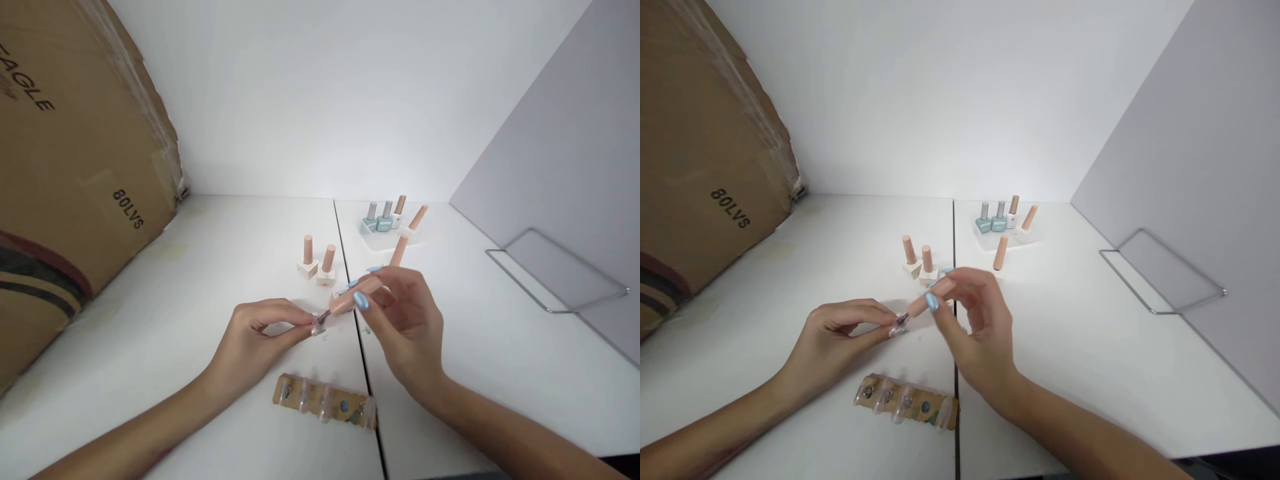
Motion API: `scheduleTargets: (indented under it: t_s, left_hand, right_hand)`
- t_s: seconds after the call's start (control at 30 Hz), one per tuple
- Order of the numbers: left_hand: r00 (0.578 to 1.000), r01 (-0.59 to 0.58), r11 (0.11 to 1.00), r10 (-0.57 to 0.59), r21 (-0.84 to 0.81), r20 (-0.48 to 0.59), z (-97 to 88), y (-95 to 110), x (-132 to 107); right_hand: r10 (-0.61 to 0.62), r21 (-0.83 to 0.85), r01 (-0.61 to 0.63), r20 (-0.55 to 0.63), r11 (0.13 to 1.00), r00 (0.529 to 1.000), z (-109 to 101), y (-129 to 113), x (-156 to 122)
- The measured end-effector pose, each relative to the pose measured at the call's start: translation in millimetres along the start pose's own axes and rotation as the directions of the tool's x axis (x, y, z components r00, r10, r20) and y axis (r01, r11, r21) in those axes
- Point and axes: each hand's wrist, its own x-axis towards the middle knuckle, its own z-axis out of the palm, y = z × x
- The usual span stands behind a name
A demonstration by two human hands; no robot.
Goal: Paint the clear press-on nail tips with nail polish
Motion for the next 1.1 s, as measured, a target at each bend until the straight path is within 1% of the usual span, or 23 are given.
scheduleTargets:
  t_s: [0.07,0.13,0.2,0.3,0.33,0.4,0.47,0.53,0.57,0.6,0.7,0.73,0.77,0.8,0.9,0.93,0.97,1.03,1.1]
  left_hand:
    - [1.0,0.0,1.0,0.0,0.004,-0.006,-0.3,-0.4,-0.1]
    - [1.0,-0.008,1.0,0.009,0.012,-0.009,-0.6,-0.5,-0.3]
    - [1.0,-0.028,0.999,0.029,0.016,-0.008,-0.6,-0.2,-0.6]
    - [0.997,-0.072,0.997,0.072,0.023,-0.008,0.3,-0.4,-0.9]
    - [0.996,-0.09,0.996,0.09,0.029,-0.01,0.7,-0.8,-0.9]
    - [0.991,-0.133,0.99,0.133,0.048,-0.007,1.5,-2.4,-0.9]
    - [0.986,-0.168,0.984,0.169,0.062,-0.005,2.0,-4.1,-0.8]
    - [0.983,-0.184,0.98,0.185,0.07,-0.007,2.2,-4.9,-0.7]
    - [0.982,-0.186,0.98,0.187,0.071,-0.008,2.1,-4.7,-0.6]
    - [0.982,-0.188,0.98,0.189,0.071,-0.009,2.0,-4.1,-0.6]
    - [0.982,-0.191,0.979,0.191,0.075,0.001,1.3,-1.3,-0.6]
    - [0.982,-0.19,0.979,0.19,0.078,0.004,1.1,-0.8,-0.8]
    - [0.983,-0.186,0.979,0.186,0.085,0.006,0.8,-0.6,-1.0]
    - [0.983,-0.184,0.979,0.184,0.091,0.007,0.5,-0.9,-1.3]
    - [0.984,-0.176,0.979,0.176,0.104,0.008,0.1,-3.3,-2.0]
    - [0.985,-0.171,0.98,0.171,0.105,0.006,0.1,-4.1,-2.0]
    - [0.986,-0.167,0.981,0.167,0.102,0.005,0.0,-4.6,-1.8]
    - [0.988,-0.153,0.984,0.153,0.092,0.003,0.1,-4.5,-1.2]
    - [0.992,-0.128,0.989,0.128,0.08,0.001,0.1,-3.3,-0.5]
  right_hand:
    - [0.02,-0.025,-0.022,-0.068,0.999,0.998,-0.7,-1.0,5.2]
    - [-0.007,-0.027,0.004,-0.08,1.0,0.997,-1.4,-2.5,7.8]
    - [-0.044,0.001,0.044,-0.024,0.999,0.999,-1.3,-3.5,6.2]
    - [-0.083,0.047,0.079,0.107,0.996,0.991,-0.3,-2.7,0.2]
    - [-0.082,0.048,0.076,0.122,0.996,0.989,0.0,-1.9,-1.0]
    - [-0.042,0.03,0.04,0.077,0.999,0.996,0.0,-0.5,-0.8]
    - [0.006,0.008,-0.006,-0.01,1.0,1.0,-0.8,0.2,1.8]
    - [0.008,0.001,-0.008,-0.062,1.0,0.998,-1.9,-0.1,4.0]
    - [-0.008,0.006,0.009,-0.06,1.0,0.998,-2.2,-0.6,4.3]
    - [-0.031,0.015,0.032,-0.034,0.999,0.999,-2.4,-1.0,4.0]
    - [-0.098,0.053,0.093,0.113,0.994,0.989,-1.8,-1.7,0.5]
    - [-0.104,0.06,0.097,0.147,0.994,0.984,-1.4,-1.4,-0.5]
    - [-0.092,0.058,0.084,0.154,0.995,0.984,-1.1,-1.0,-1.1]
    - [-0.066,0.044,0.061,0.132,0.997,0.989,-1.0,-0.5,-1.0]
    - [0.012,-0.006,-0.012,-0.022,1.0,1.0,-1.6,0.5,2.1]
    - [0.012,-0.013,-0.013,-0.059,1.0,0.998,-1.9,0.4,3.2]
    - [-0.003,-0.01,0.002,-0.067,1.0,0.998,-2.1,-0.1,4.0]
    - [-0.044,0.017,0.044,-0.017,0.999,0.999,-2.0,-1.2,3.7]
    - [-0.083,0.049,0.078,0.089,0.996,0.993,-1.2,-2.0,1.6]
